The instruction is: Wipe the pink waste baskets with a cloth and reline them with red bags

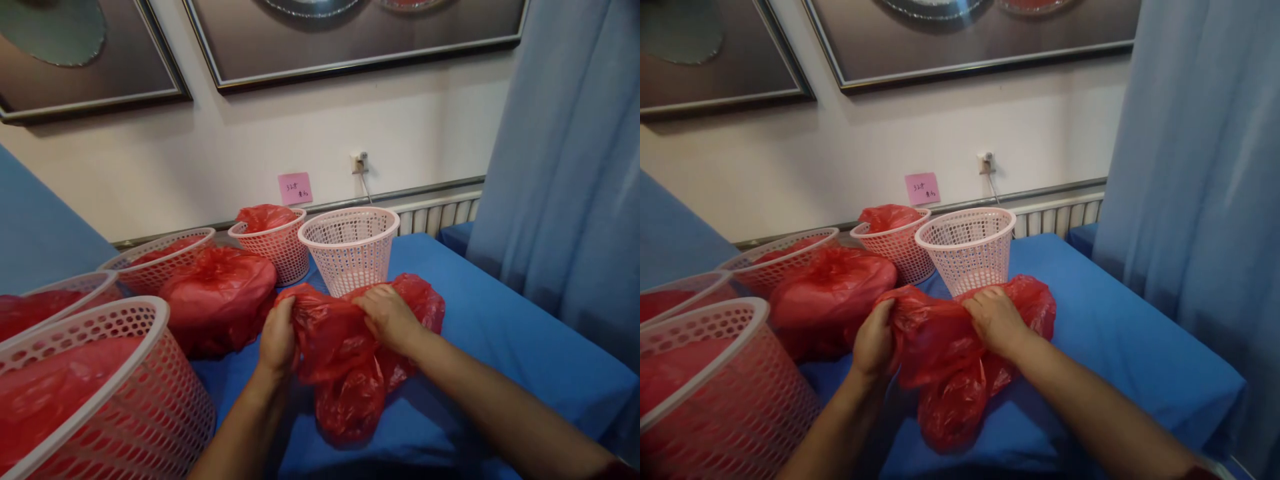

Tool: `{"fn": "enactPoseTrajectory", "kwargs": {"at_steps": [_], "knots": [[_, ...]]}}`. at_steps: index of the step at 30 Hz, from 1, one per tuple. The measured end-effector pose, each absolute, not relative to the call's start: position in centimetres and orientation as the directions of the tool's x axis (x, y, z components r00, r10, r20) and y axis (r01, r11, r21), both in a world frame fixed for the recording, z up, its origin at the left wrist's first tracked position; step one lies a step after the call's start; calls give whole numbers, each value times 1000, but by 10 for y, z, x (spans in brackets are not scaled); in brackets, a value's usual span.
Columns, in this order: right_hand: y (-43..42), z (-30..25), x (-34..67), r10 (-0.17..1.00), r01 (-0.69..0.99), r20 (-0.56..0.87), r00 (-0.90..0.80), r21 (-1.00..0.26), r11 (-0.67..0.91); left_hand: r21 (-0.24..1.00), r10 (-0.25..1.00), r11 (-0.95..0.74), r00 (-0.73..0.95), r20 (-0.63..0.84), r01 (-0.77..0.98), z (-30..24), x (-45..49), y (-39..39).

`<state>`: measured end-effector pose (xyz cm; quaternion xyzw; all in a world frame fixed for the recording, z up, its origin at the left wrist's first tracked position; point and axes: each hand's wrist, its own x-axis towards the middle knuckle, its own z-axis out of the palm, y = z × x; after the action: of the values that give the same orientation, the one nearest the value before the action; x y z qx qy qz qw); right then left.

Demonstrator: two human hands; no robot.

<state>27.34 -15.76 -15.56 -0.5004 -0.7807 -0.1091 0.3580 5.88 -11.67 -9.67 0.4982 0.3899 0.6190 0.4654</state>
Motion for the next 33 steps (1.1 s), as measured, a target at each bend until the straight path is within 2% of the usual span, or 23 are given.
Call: {"fn": "enactPoseTrajectory", "kwargs": {"at_steps": [3, 5, 8, 10, 11, 13, 15, 21, 27, 30, 33], "knots": [[-145, -170, 296, 719, 867, 689, -92, -300, 398, 906, 987, -157, -81, 136, -393, -89, 24, -99], [-142, -177, 309, 724, 802, 685, 75, -473, 365, 859, 989, -150, -87, 123, -489, -88, 7, -86], [-139, -185, 314, 776, 633, 582, 244, -702, 327, 871, 993, -112, -24, 114, -479, -105, 14, -78], [-135, -188, 312, 790, 601, 546, 278, -741, 300, 910, 993, 12, 111, 37, -415, -126, 36, -85], [-133, -189, 311, 788, 608, 544, 289, -740, 288, 932, 973, 96, 229, -15, -349, -137, 49, -91], [-129, -191, 311, 782, 639, 547, 299, -723, 262, 953, 915, 165, 400, -52, -254, -156, 69, -104], [-126, -193, 316, 776, 676, 547, 314, -703, 222, 958, 901, 191, 424, -86, -212, -165, 76, -112], [-128, -198, 348, 744, 771, 551, 378, -633, 77, 936, 994, 94, 93, -65, -340, -156, 31, -91], [-137, -199, 366, 739, 811, 555, 383, -584, 18, 909, 996, 72, -14, -86, -411, -137, -11, -84], [-140, -198, 372, 734, 813, 542, 410, -581, -25, 919, 968, -149, -243, 61, -365, -131, -23, -86], [-142, -195, 377, 725, 801, 517, 456, -594, -80, 868, 796, -453, -530, 293, -201, -135, -19, -101]]}}
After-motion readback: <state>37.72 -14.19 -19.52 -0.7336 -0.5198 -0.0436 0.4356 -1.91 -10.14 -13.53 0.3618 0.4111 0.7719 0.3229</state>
